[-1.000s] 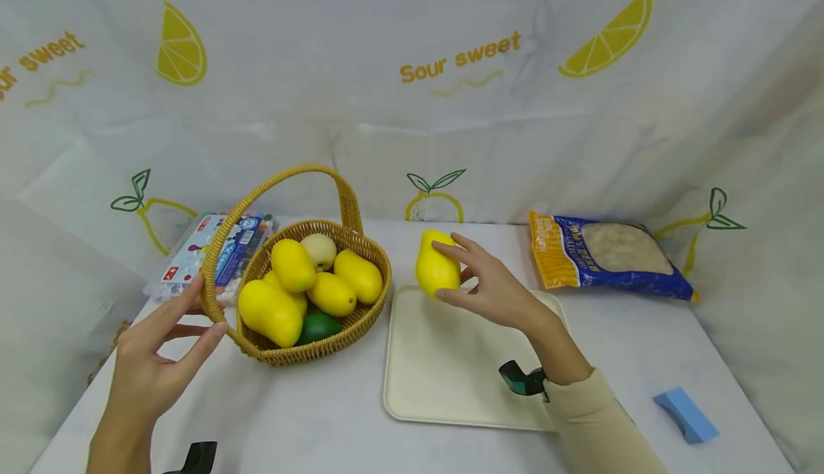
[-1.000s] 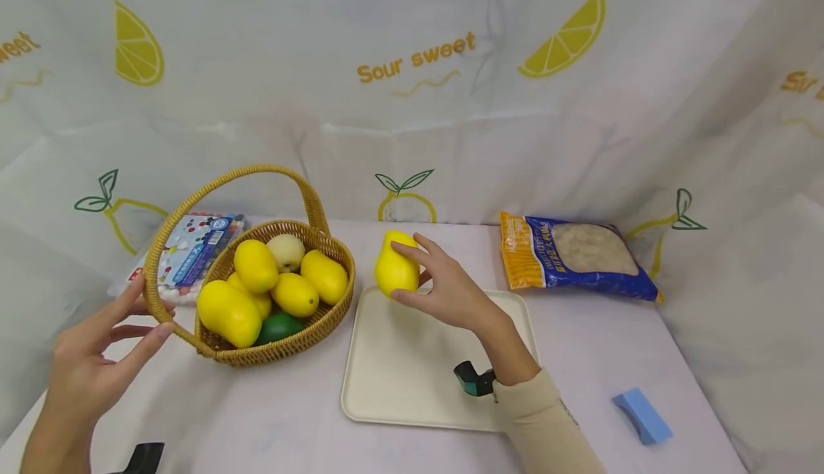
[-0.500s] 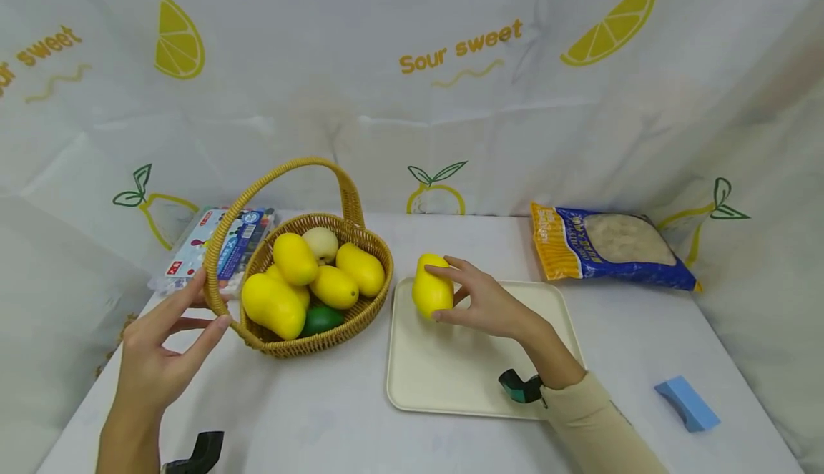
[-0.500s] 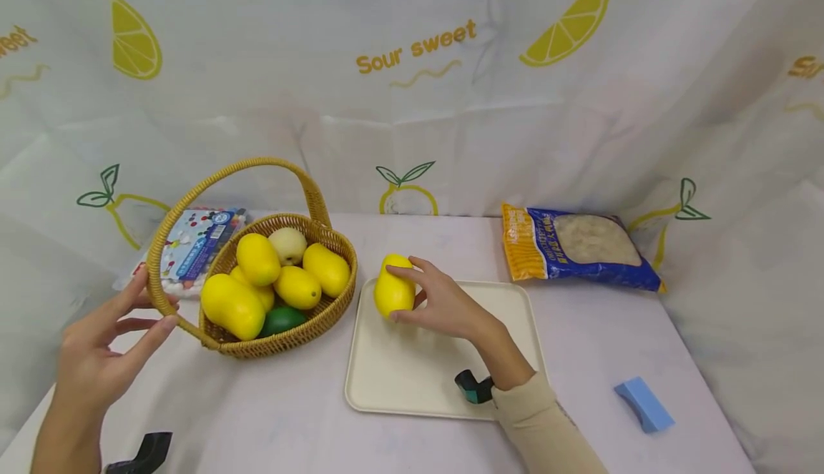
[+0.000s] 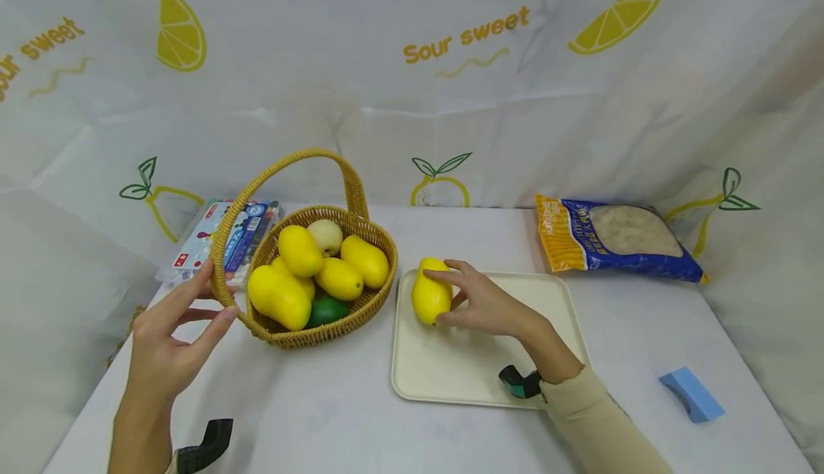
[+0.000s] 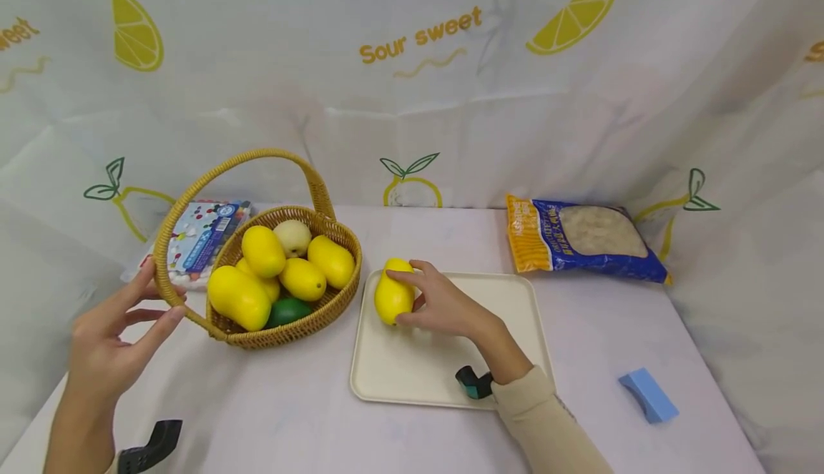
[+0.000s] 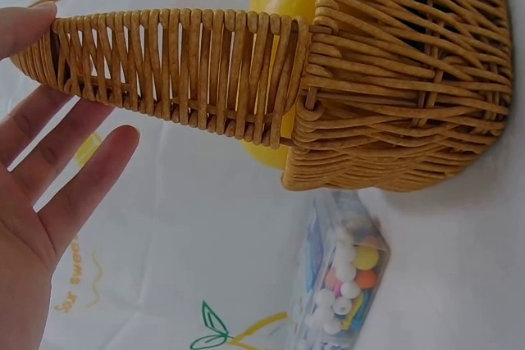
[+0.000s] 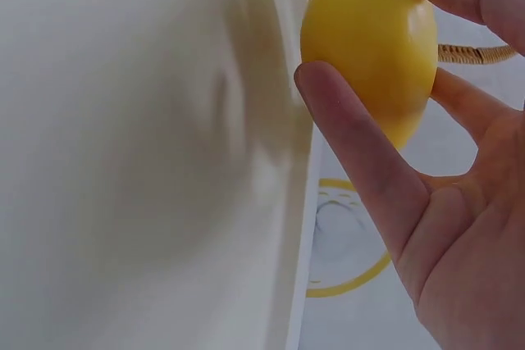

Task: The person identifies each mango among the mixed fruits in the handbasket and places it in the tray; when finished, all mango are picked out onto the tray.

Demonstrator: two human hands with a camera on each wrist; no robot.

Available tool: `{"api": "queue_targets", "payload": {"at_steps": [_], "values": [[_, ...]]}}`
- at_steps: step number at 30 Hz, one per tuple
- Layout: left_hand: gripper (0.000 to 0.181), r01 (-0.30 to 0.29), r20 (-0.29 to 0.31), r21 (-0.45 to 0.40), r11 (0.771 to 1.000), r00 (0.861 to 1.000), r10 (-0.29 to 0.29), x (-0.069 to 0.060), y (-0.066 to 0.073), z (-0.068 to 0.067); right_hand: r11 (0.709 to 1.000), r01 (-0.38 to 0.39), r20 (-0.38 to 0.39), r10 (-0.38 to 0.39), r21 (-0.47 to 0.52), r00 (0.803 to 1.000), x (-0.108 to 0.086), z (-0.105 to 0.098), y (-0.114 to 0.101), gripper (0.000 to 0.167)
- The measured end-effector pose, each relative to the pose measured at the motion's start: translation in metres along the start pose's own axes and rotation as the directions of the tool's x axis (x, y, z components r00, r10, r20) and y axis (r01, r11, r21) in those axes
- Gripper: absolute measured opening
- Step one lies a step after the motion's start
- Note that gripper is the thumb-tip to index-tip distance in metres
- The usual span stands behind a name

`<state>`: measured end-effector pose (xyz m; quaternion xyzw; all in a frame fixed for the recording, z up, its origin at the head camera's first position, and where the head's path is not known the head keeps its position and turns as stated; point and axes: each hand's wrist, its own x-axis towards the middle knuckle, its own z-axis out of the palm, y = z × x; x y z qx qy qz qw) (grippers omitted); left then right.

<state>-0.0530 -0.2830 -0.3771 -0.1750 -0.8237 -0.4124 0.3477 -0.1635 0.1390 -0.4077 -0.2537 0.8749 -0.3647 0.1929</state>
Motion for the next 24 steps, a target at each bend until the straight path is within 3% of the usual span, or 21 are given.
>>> {"api": "queue_targets", "payload": {"at_steps": [16,24], "values": [[0.078,0.005,0.017,-0.003,1.0,1.0,-0.005,0.002,0.001,0.0,0.999,-0.008,0.075,0.004,0.046,0.997,0.007,0.013,-0.003,0.076],[0.076,0.007,0.007,-0.006,1.0,1.0,-0.007,0.0,0.001,0.0,0.999,0.026,0.079,-0.028,0.024,0.996,0.01,0.014,-0.006,0.078]]}}
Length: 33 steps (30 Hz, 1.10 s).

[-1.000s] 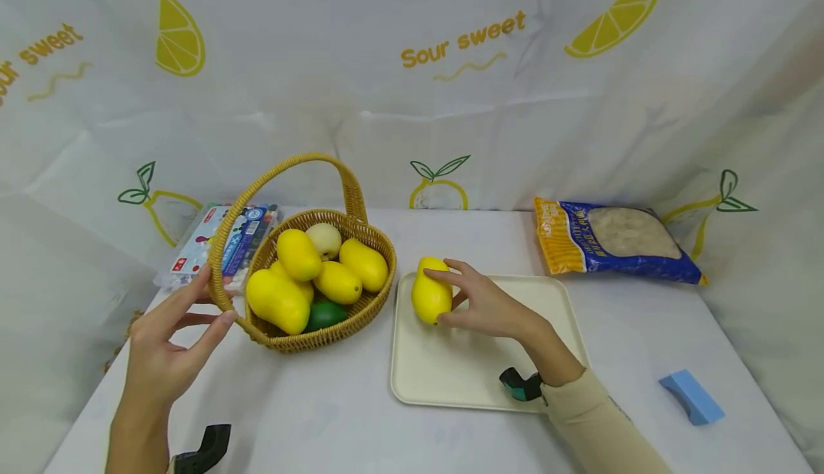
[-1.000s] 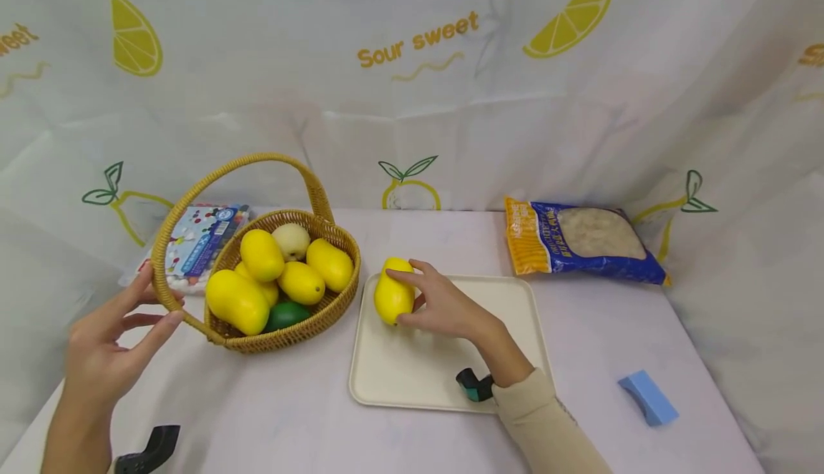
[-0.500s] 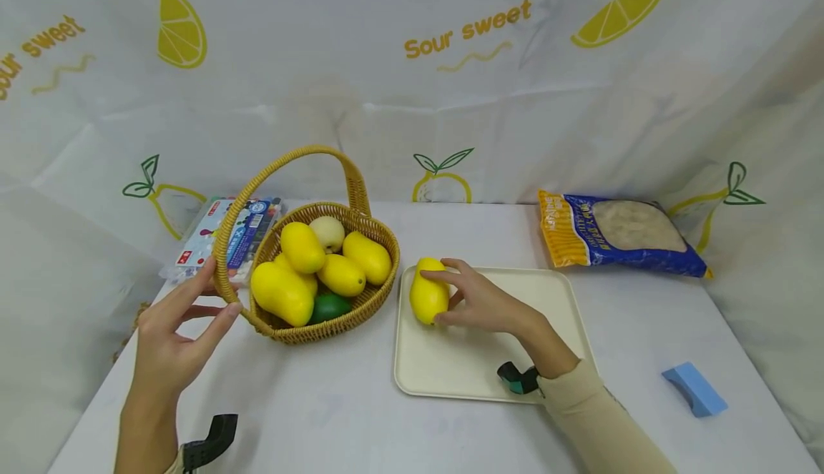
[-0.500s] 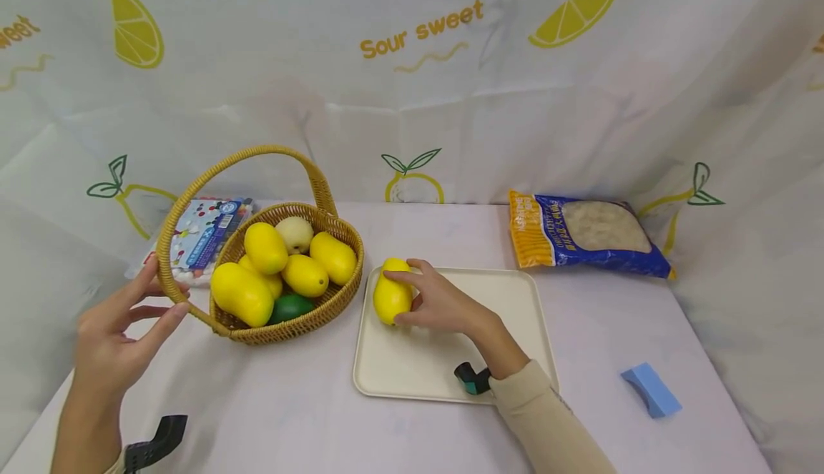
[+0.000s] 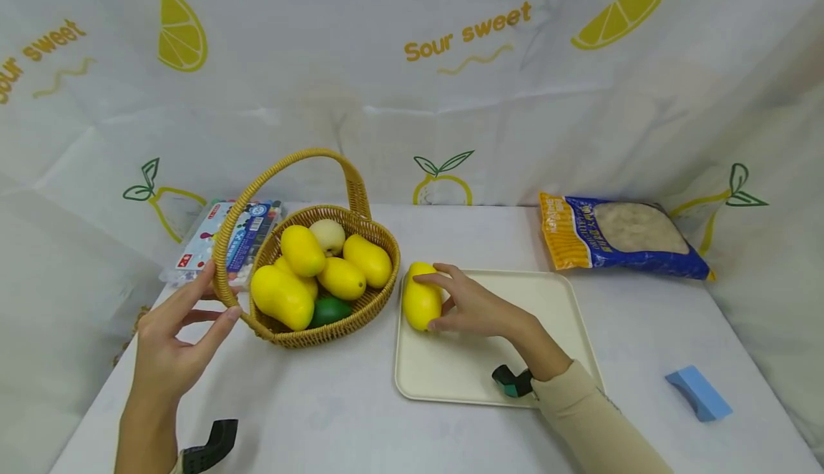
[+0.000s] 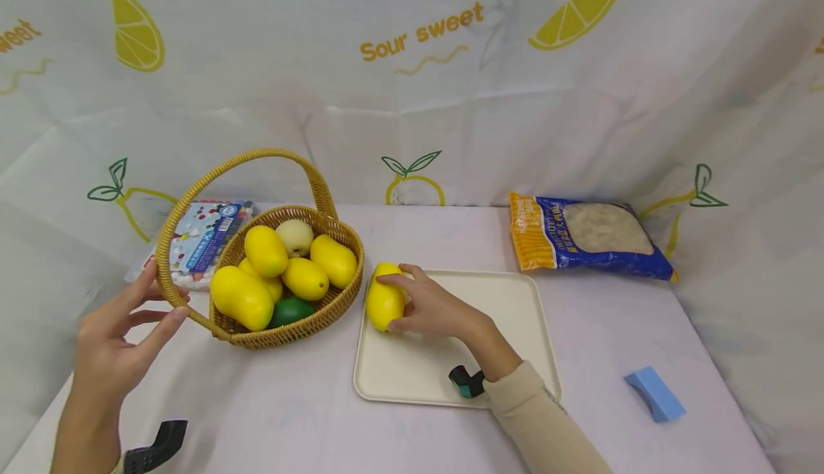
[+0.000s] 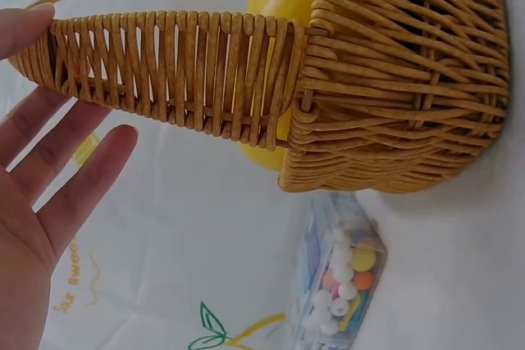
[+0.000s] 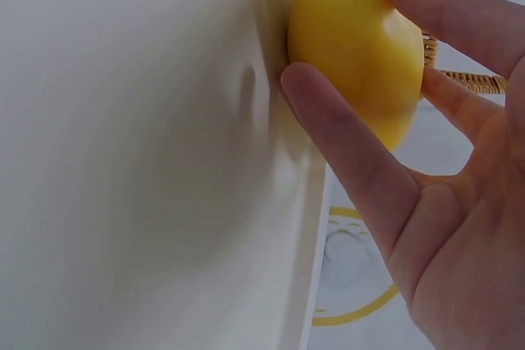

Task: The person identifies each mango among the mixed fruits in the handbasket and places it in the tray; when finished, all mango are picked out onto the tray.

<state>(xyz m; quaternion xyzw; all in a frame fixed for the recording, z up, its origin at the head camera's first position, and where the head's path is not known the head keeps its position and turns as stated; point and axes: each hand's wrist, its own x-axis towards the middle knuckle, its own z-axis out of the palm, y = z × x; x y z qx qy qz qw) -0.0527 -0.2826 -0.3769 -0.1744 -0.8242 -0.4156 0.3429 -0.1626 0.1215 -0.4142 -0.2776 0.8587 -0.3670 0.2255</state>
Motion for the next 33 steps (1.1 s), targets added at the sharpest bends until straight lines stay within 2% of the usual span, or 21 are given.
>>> {"api": "queue_targets", "payload": {"at_steps": [9,16,23,33], "values": [[0.073,0.025,0.01,-0.015,1.0,1.0,-0.025,-0.003,0.001,-0.003,1.0,-0.013,0.004,0.013,0.001,1.0,-0.001,0.003,-0.001,0.079],[0.073,0.023,0.009,-0.017,1.0,1.0,-0.022,-0.006,0.002,-0.003,1.0,0.006,0.006,-0.006,0.023,1.0,-0.001,0.002,0.002,0.082],[0.073,0.002,0.012,-0.015,1.0,1.0,-0.002,-0.003,0.001,-0.002,0.999,0.012,-0.009,-0.012,0.032,1.0,-0.001,0.0,0.002,0.088],[0.075,0.01,0.014,-0.014,1.0,1.0,-0.01,0.001,0.001,-0.001,1.0,-0.019,-0.031,0.019,-0.009,0.999,-0.001,-0.007,0.002,0.093]]}}
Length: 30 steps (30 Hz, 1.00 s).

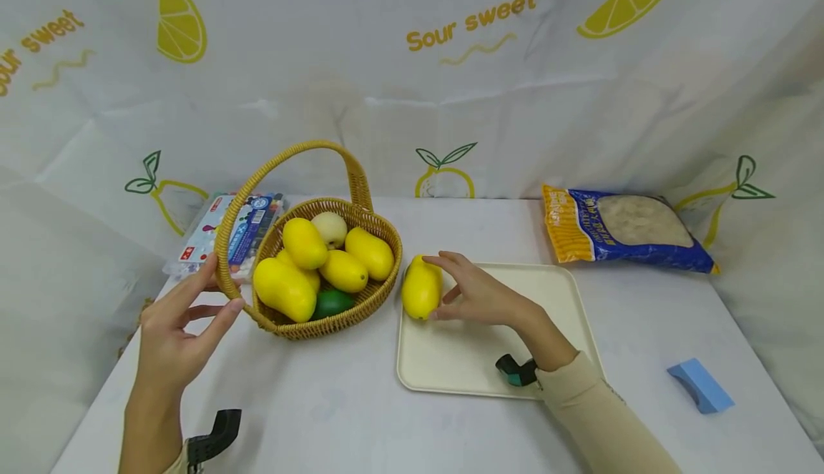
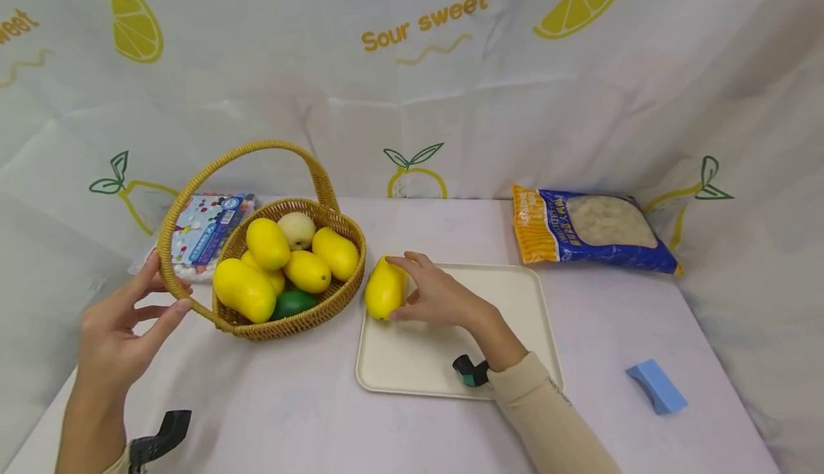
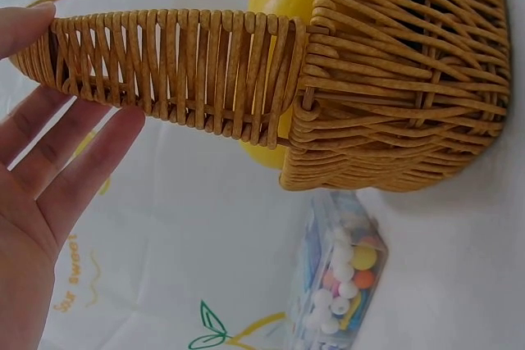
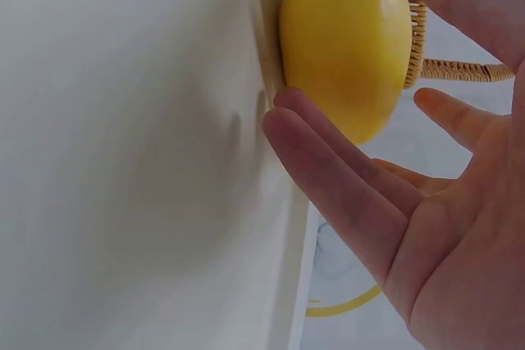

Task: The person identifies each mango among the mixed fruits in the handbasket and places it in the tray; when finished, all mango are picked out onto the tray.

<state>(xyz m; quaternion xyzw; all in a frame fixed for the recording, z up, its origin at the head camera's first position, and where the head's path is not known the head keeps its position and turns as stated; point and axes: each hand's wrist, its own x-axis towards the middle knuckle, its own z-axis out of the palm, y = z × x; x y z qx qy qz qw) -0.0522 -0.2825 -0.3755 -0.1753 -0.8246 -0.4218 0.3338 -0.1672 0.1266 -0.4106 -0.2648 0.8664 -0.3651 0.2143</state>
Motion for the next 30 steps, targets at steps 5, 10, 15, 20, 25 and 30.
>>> {"api": "queue_targets", "payload": {"at_steps": [5,10,15,20,25,30], "values": [[0.076,0.006,0.001,0.009,1.0,1.0,-0.006,0.001,0.0,-0.001,1.0,-0.024,-0.007,0.024,-0.011,1.0,0.0,-0.004,-0.002,0.091],[0.076,0.01,0.006,0.009,1.0,1.0,-0.01,0.001,0.001,0.0,0.999,-0.018,-0.022,0.017,-0.036,1.0,-0.002,-0.008,-0.003,0.09],[0.076,0.01,0.01,0.006,1.0,1.0,-0.01,0.001,0.002,0.0,0.994,-0.018,-0.041,0.014,-0.106,0.999,-0.002,-0.013,-0.005,0.091],[0.076,0.015,0.006,0.01,1.0,1.0,-0.015,0.001,0.001,0.0,0.986,-0.005,-0.072,-0.008,-0.167,0.997,0.003,-0.023,-0.014,0.09],[0.078,0.019,0.004,0.008,1.0,1.0,-0.019,0.002,0.001,0.0,0.979,0.032,-0.094,-0.052,-0.202,0.994,0.008,-0.031,-0.028,0.087],[0.079,0.015,0.008,0.015,1.0,1.0,-0.015,0.0,0.001,0.0,0.973,0.086,-0.094,-0.108,-0.213,0.99,0.017,-0.03,-0.041,0.082]]}}
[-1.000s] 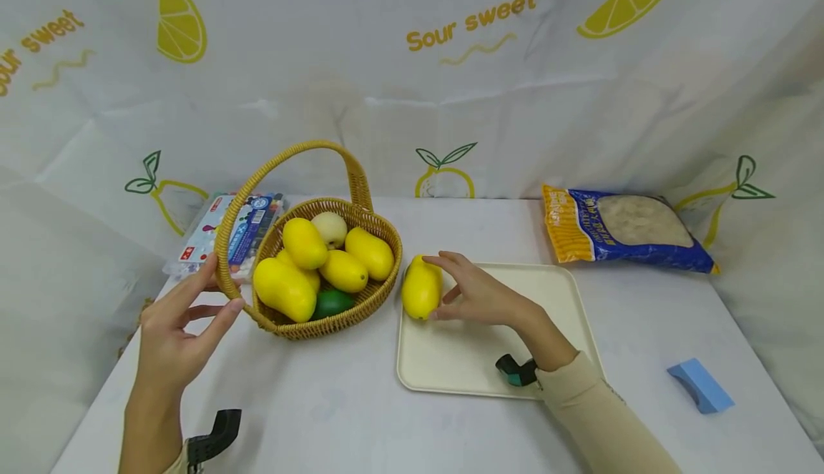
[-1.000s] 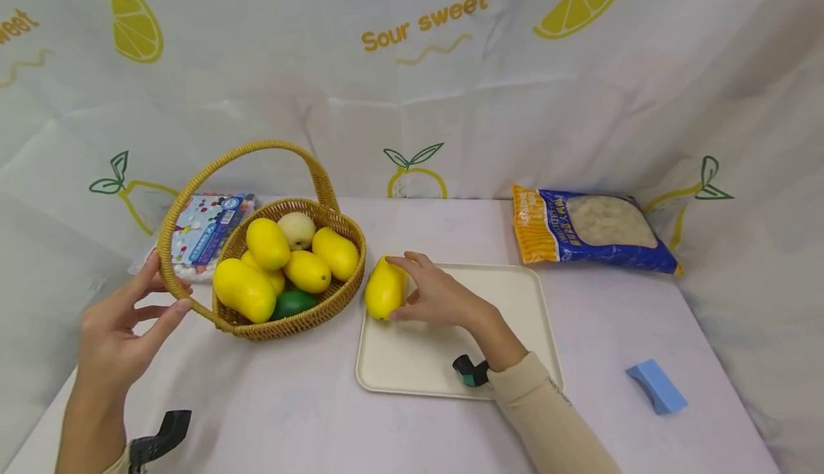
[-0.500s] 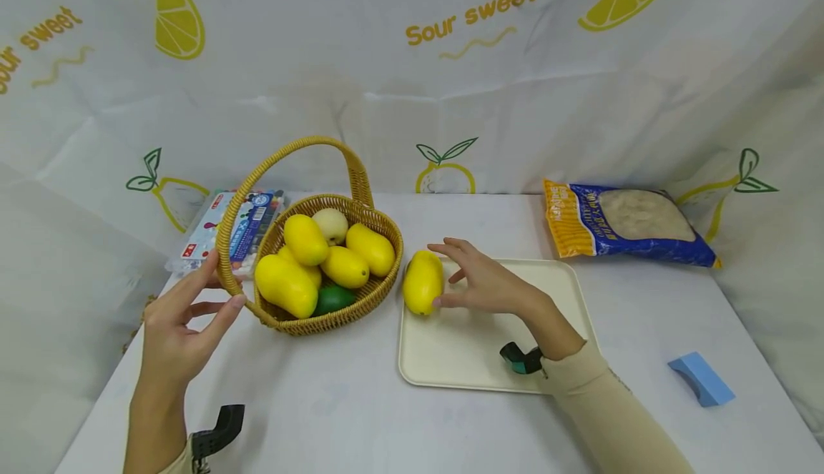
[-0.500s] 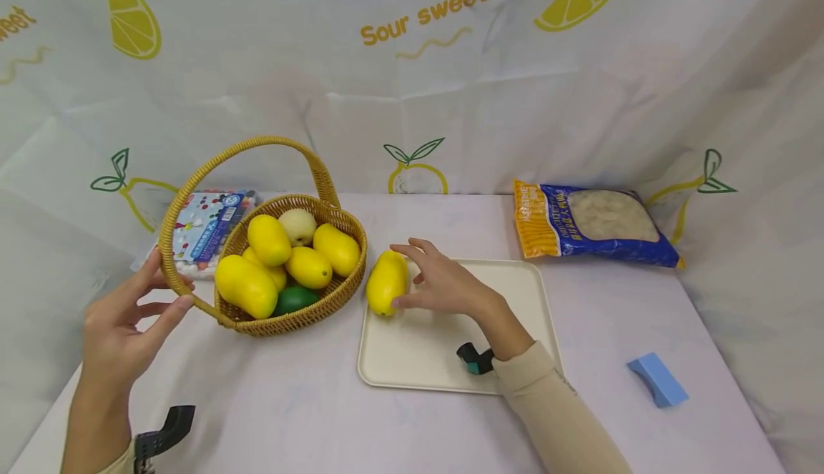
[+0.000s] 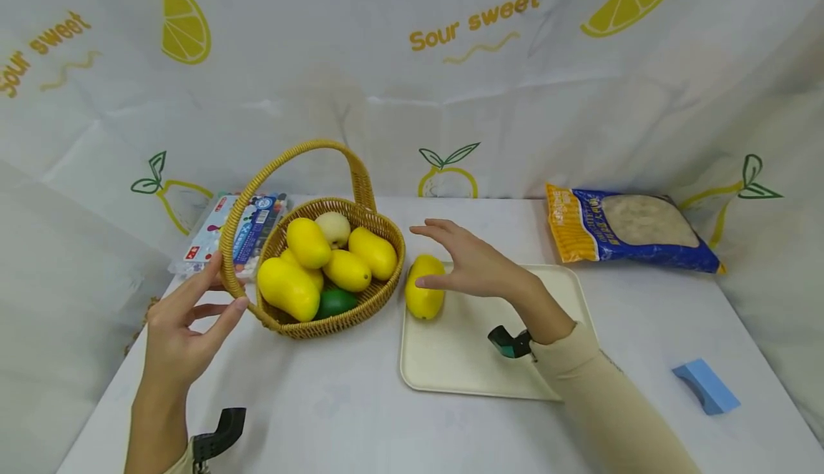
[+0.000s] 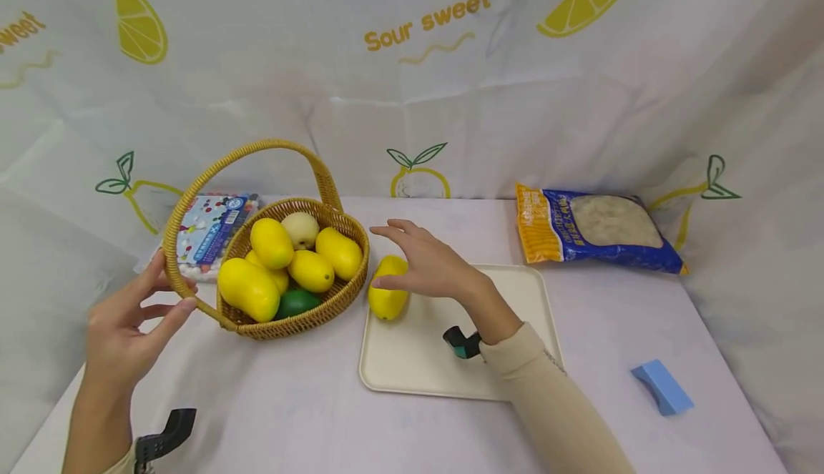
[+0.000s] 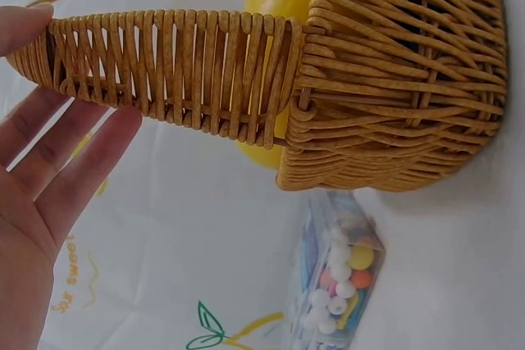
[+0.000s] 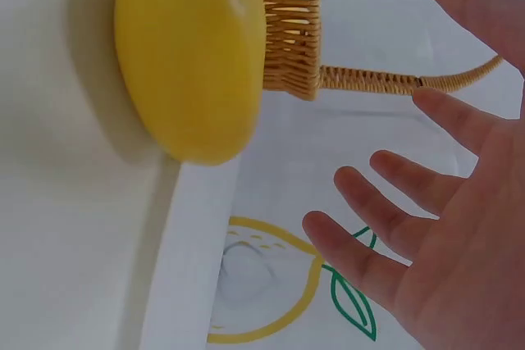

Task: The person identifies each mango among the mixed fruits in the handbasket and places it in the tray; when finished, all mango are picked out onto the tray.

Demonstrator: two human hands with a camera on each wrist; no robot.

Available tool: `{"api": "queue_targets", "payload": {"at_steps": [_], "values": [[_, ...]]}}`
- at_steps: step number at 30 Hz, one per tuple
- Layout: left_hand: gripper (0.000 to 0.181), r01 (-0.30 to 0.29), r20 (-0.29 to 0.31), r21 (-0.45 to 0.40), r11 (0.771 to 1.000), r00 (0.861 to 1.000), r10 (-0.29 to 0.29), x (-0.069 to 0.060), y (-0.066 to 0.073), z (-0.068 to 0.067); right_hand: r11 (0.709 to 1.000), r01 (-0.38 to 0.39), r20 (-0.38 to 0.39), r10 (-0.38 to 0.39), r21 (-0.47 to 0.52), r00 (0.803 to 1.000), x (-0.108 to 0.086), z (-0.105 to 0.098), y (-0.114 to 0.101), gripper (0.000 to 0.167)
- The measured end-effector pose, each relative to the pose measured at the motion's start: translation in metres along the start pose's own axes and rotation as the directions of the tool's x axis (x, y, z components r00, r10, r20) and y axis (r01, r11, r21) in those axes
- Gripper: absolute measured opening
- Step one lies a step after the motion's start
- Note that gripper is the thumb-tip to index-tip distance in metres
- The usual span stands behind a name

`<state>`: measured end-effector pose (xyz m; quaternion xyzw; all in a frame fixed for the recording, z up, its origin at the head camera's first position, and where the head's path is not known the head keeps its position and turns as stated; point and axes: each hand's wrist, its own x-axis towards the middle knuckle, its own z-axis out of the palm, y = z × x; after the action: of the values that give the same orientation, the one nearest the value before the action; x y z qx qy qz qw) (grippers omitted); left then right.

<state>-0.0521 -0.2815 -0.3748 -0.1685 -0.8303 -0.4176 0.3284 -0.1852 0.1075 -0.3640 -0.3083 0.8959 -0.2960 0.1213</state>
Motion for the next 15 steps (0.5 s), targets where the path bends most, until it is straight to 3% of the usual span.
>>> {"api": "queue_targets", "payload": {"at_steps": [15], "values": [[0.077,-0.008,-0.017,-0.01,1.0,1.0,0.008,-0.001,-0.002,0.001,0.991,0.134,0.033,-0.134,-0.012,0.99,0.036,0.011,-0.044,0.073]]}}
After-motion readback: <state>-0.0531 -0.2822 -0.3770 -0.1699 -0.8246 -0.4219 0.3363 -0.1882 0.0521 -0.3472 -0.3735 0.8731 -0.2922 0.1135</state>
